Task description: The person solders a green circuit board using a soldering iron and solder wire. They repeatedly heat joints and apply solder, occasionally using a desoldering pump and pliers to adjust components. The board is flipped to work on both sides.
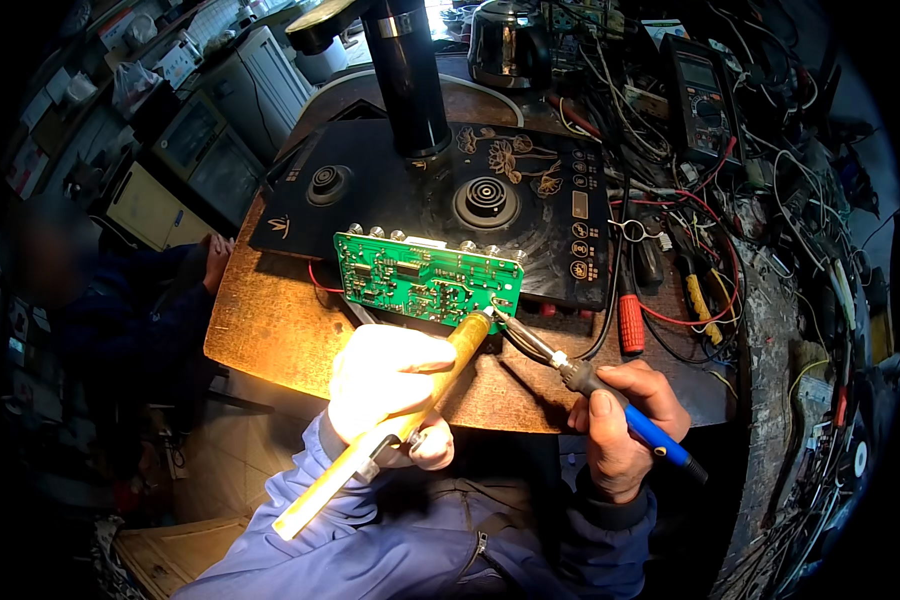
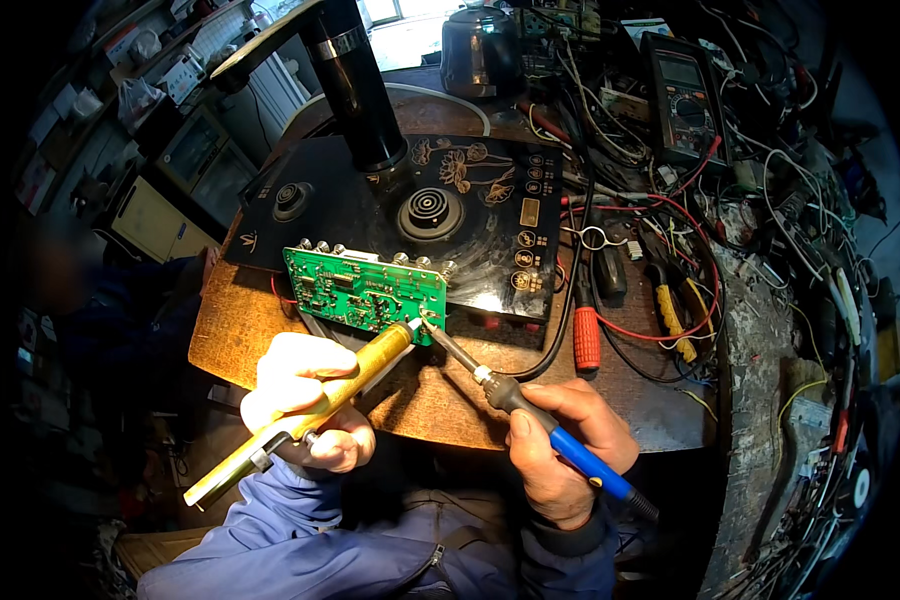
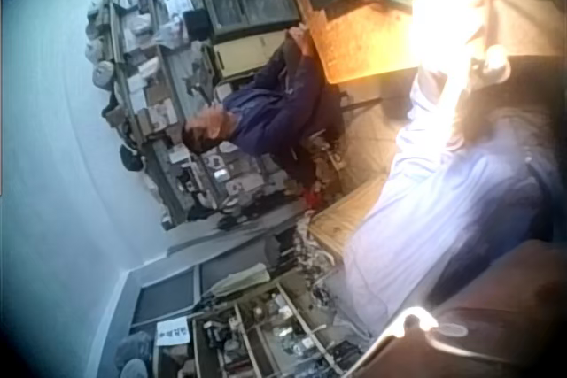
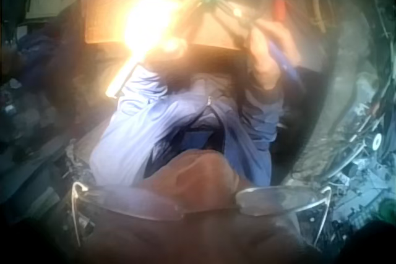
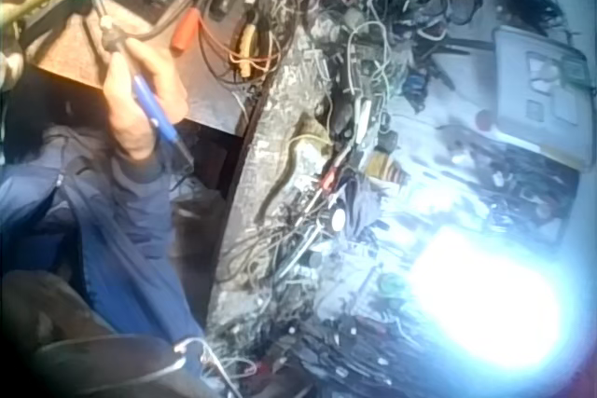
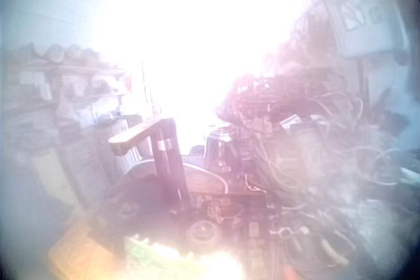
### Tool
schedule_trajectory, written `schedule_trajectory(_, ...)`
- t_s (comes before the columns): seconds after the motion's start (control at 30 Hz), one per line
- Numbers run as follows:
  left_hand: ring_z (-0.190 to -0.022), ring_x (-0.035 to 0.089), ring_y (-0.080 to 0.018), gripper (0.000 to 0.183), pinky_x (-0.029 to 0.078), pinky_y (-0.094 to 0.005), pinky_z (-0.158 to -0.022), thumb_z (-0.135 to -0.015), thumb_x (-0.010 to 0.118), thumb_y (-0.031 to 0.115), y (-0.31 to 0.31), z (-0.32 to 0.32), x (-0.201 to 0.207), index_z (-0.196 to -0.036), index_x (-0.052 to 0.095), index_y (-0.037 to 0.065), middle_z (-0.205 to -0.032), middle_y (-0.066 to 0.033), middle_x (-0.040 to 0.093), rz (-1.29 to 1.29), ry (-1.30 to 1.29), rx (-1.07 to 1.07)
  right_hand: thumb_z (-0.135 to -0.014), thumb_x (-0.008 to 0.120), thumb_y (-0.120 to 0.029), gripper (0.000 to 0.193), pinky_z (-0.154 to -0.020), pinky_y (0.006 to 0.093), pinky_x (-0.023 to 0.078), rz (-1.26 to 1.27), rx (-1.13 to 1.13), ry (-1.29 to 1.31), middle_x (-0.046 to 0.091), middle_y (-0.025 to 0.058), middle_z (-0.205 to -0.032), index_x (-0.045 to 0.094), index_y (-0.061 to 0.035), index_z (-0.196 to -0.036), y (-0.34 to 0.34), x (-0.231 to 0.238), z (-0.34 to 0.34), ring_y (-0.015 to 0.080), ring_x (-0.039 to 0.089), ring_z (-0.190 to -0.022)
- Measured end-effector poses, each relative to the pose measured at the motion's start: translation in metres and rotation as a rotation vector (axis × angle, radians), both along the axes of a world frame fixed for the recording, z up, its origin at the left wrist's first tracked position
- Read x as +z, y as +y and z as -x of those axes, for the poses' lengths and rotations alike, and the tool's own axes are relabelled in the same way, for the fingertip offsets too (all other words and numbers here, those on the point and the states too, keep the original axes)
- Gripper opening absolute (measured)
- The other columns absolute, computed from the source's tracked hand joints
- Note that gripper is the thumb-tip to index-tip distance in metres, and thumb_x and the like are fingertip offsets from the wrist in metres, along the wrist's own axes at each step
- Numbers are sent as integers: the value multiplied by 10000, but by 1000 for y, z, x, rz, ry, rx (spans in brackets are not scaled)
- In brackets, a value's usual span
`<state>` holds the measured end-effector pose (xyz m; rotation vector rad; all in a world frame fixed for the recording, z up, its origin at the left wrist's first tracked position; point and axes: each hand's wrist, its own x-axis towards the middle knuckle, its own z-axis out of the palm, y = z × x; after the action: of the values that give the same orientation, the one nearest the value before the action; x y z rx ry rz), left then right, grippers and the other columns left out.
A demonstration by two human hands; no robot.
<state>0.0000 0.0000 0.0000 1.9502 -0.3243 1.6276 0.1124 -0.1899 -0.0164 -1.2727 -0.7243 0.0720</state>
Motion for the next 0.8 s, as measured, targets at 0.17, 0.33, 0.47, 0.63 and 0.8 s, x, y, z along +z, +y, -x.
schedule_trajectory(0.17, -713, 659, -291, 378, 532, -364, -638, -736, 825, 347, 1, 2, -1, -796, 588, 58, -881, -166, 702, -2, 14, 7, -854, 653, -84, 204, -480, 237, 458, -11, 0, 10, 571, 108, -731, 606, 54, -997, 1, 1, 1, 128, 559, -515)
schedule_trajectory(0.33, -704, 658, -290, 364, 531, -358, -634, -733, 822, 328, 2, 0, -3, -795, 586, 57, -879, -165, 701, -18, -5, 0, -855, 660, -87, 210, -482, 238, 462, -17, 0, 11, 575, 111, -738, 604, 55, -999, 1, 0, 1, 129, 562, -518)
schedule_trajectory(0.47, -701, 659, -293, 355, 531, -355, -630, -731, 820, 315, 0, -1, 0, -789, 584, 56, -873, -166, 698, 0, -10, 5, -855, 662, -85, 217, -477, 241, 466, 19, -2, -33, 582, 117, -748, 599, 58, -1005, -2, -4, -2, 131, 563, -516)
schedule_trajectory(0.63, -748, 621, -261, 416, 506, -319, -639, -854, 715, 387, 2, -2, 4, -990, 531, 39, -902, -167, 642, -109, 59, 27, -858, 651, -100, 214, -458, 248, 466, -43, -27, 24, 558, 109, -747, 583, 51, -994, 1, -2, 2, 125, 540, -496)
schedule_trajectory(0.8, -699, 636, -270, 376, 517, -341, -611, -826, 724, 369, 1, -5, 9, -863, 566, 31, -840, -160, 655, -145, 150, 37, -859, 639, -115, 210, -451, 251, 465, -93, -64, 62, 528, 101, -767, 569, 43, -980, 0, -3, 4, 116, 509, -483)
